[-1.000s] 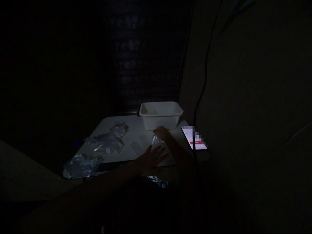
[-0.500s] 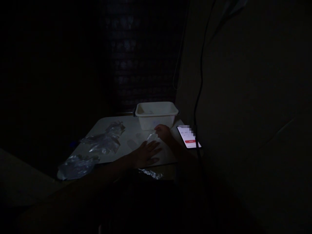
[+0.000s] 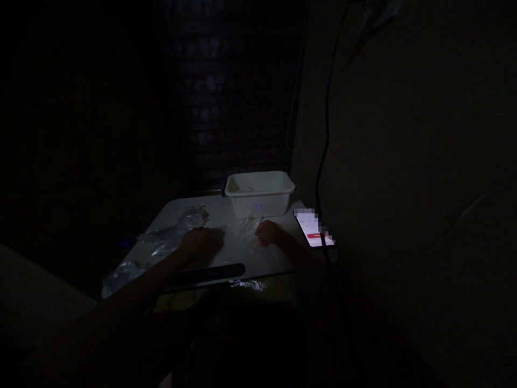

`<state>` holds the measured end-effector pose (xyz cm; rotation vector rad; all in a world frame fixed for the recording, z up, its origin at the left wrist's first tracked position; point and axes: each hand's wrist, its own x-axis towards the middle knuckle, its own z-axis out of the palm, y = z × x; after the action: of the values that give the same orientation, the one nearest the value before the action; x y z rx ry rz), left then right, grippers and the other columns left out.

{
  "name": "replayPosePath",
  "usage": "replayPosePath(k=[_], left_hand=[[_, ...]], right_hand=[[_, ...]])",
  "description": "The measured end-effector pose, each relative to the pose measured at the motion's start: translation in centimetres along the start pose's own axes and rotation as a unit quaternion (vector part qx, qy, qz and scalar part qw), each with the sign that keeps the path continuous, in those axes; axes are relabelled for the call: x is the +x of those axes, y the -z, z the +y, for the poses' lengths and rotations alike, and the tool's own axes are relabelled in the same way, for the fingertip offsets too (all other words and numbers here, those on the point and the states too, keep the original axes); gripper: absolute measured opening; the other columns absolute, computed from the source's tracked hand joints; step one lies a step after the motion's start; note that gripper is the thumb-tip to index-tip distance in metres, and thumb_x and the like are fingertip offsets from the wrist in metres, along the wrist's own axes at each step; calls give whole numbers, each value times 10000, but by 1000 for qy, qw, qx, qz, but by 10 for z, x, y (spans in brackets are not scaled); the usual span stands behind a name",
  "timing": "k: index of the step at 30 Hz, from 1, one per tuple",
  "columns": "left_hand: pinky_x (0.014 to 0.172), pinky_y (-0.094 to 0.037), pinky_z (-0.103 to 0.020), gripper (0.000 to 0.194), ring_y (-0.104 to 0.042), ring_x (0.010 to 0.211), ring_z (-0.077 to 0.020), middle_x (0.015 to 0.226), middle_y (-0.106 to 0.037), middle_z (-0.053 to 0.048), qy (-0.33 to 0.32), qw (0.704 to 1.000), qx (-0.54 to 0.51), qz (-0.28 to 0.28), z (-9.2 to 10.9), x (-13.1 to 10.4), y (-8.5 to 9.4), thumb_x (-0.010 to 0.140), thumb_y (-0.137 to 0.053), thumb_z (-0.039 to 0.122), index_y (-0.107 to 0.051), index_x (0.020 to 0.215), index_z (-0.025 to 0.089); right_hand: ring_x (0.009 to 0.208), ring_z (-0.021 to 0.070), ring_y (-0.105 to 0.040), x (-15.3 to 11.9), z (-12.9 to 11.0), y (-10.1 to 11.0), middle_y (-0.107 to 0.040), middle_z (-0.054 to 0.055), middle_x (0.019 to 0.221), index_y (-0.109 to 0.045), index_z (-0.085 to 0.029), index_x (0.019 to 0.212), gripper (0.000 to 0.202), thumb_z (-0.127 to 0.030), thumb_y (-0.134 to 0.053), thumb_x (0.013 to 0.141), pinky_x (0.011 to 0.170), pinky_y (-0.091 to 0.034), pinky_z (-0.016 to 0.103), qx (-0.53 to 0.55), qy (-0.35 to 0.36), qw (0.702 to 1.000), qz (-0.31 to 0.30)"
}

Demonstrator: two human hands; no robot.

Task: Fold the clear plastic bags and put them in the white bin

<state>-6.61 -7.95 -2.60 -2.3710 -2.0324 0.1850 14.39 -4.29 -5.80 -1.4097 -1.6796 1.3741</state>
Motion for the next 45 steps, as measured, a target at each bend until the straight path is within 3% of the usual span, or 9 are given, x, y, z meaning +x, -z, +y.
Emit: replayPosePath(k=[4, 10, 13, 19, 27, 30, 34, 40, 45], left_hand=[[624, -406, -325, 337, -552, 804, -256, 844, -597, -135, -23, 1000, -1, 10, 4, 7, -6, 716, -365, 362, -586, 856, 150], [603, -403, -285, 258, -562, 769, -233, 809, -596, -154, -2, 994, -106, 28, 8, 27, -14, 712, -384, 258, -582, 764, 99], [583, -400, -241, 211, -563, 755, -199, 798, -598, -138, 53, 972, -222, 49, 10, 36, -15, 699, -420, 223, -551, 799, 91], [474, -395, -219, 418, -551, 535, -139, 663, -577, -56, 117, 872, -466, 94, 14, 38, -19, 690, -470, 285, -380, 1047, 88], [545, -442, -254, 366, -569, 542, -106, 851, -551, -64, -6, 760, -648, 56, 30, 20, -12, 742, -367, 287, -335, 1076, 142], [628, -440, -279, 272, -578, 658, -136, 825, -570, -85, -54, 819, -567, 72, 27, 21, -12, 749, -318, 229, -444, 959, 111], [797, -364, -308, 242, -512, 898, -197, 923, -572, -110, -231, 925, -295, 56, 16, 9, -16, 701, -413, 244, -551, 860, 124], [917, -137, -463, 915, -78, 1191, -308, 1325, -92, -165, -334, 936, -114, -9, 11, -26, -27, 543, -578, 417, -97, 1269, 137], [930, -45, -473, 867, -19, 1203, -266, 1340, -55, -118, -352, 932, -81, 38, 19, -41, -40, 598, -551, 280, -13, 1272, 188]], right_hand=[[277, 75, -432, -9, -5, 2, -437, -39, 278, -440, -151, 427, 234, -38, -413, 631, 345, -373, 188, 10, -78, 997, 15], [247, 45, -391, -18, -12, 4, -425, -66, 302, -472, -143, 494, 207, -13, -401, 639, 288, -287, 152, -5, -35, 998, 59], [288, 56, -444, -19, -16, 2, -482, -57, 365, -501, -137, 551, 157, -47, -417, 649, 302, -309, 155, 21, -38, 999, 15], [300, 68, -457, -14, -18, -8, -489, -45, 357, -499, -137, 548, 133, -82, -430, 648, 322, -337, 165, 31, -69, 997, -28], [241, 53, -387, -2, -16, -10, -448, -68, 325, -487, -141, 520, 155, -76, -415, 642, 280, -284, 163, -8, -25, 998, 51], [218, 42, -346, -1, -16, -9, -438, -74, 316, -491, -137, 511, 161, -76, -413, 638, 267, -253, 163, -29, -5, 997, 69], [221, 44, -342, 1, -17, -8, -425, -73, 302, -493, -134, 483, 153, -90, -437, 619, 268, -243, 167, -41, 12, 997, 69], [236, 37, -338, 0, -16, -4, -414, -73, 290, -485, -142, 458, 163, -108, -441, 611, 288, -262, 164, -52, 26, 996, 74], [272, 44, -369, -3, -10, 2, -438, -61, 320, -510, -139, 491, 145, -112, -426, 606, 313, -271, 167, -57, 33, 996, 54]])
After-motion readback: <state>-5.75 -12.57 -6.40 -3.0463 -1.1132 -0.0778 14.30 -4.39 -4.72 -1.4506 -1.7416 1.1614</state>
